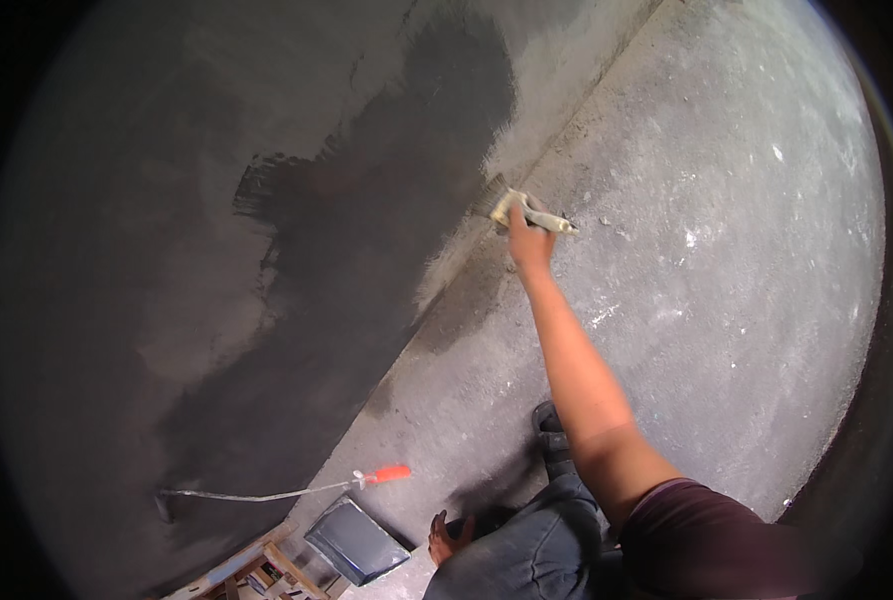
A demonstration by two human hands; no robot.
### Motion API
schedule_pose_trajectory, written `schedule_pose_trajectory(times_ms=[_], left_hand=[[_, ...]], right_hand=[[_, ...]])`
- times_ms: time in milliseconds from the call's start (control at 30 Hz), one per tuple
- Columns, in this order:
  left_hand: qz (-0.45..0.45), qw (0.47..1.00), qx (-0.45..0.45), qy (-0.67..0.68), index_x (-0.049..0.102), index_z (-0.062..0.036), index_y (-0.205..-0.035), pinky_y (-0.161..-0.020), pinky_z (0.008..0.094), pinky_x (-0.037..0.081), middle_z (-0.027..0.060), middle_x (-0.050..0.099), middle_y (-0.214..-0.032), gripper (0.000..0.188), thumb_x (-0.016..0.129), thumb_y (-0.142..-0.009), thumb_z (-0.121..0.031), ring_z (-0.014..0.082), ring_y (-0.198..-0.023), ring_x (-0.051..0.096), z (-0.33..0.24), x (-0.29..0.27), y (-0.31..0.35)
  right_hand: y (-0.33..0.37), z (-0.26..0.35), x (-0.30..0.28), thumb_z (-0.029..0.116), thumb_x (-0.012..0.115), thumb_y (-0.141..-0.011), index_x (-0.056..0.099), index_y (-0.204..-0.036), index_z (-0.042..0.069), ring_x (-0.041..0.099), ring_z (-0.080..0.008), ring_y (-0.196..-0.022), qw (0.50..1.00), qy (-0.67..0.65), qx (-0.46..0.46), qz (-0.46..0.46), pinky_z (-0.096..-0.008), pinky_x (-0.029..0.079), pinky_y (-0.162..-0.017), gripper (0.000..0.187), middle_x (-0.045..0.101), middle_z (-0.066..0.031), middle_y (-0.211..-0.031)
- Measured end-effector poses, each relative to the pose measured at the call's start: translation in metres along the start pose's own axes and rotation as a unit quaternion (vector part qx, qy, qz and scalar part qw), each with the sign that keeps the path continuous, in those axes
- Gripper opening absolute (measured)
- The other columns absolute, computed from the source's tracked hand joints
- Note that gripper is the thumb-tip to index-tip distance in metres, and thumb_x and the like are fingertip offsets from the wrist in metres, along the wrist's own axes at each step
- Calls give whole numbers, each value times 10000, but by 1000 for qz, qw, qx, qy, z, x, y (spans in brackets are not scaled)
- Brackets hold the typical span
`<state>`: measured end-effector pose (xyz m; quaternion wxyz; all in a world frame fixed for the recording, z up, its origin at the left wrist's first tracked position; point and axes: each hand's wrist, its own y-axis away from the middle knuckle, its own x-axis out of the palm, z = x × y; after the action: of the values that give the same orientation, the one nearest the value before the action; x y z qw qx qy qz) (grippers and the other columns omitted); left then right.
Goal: The person kneels on the floor and uses a paintbrush to apply grey paint to the lower section of a concrete wall. They repeatedly dip the brush into a paint tray to reload paint and continue brushing along the wall's base.
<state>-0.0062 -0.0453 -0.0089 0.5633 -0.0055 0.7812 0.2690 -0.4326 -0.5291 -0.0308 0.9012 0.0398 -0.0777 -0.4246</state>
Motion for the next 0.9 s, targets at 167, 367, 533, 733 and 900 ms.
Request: schedule_pose_trajectory(times_ms=[167,367,533,733,900], left_hand=[[15,1000,1,13,598,-61,-1444,-1125,533,449,217,598,-1482,857,829,-814,-594,423,-1353,570,-1,-1,-1],[48,995,-81,-33,602,-70,-1445,-1125,531,452,213,600,-1485,866,833,-803,-603,412,-1354,575,-7,-8,-3],[27,998,-50,-38,599,-57,-1444,-1129,530,452,215,605,-1482,876,839,-799,-599,409,-1368,568,-7,-1,-8],[45,996,-72,-33,604,-59,-1434,-1127,538,449,206,611,-1477,875,839,-795,-608,402,-1362,573,5,-2,-5],[59,995,-78,-10,601,-61,-1437,-1127,549,444,200,609,-1477,887,839,-788,-617,398,-1362,570,-39,-34,0]], right_hand=[[-9,38,12,167,634,-1026,678,-1267,-38,689,-215,-1024,998,30,-42,26,-352,542,-894,319,741,-134,-1123],[20,163,25,198,639,-1052,671,-1314,-28,648,-170,-1044,953,-248,-131,117,-308,525,-900,347,721,-99,-1138],[-17,46,3,233,675,-1045,644,-1344,-54,679,-187,-1097,993,-58,-91,41,-319,556,-945,416,709,-132,-1214],[-41,61,9,214,628,-1036,710,-1227,-39,713,-231,-874,998,14,-57,-21,-355,588,-762,328,746,-143,-1008],[-50,168,22,280,682,-1037,612,-1398,-51,683,-211,-1098,964,-249,-64,65,-337,566,-904,495,686,-153,-1260]])
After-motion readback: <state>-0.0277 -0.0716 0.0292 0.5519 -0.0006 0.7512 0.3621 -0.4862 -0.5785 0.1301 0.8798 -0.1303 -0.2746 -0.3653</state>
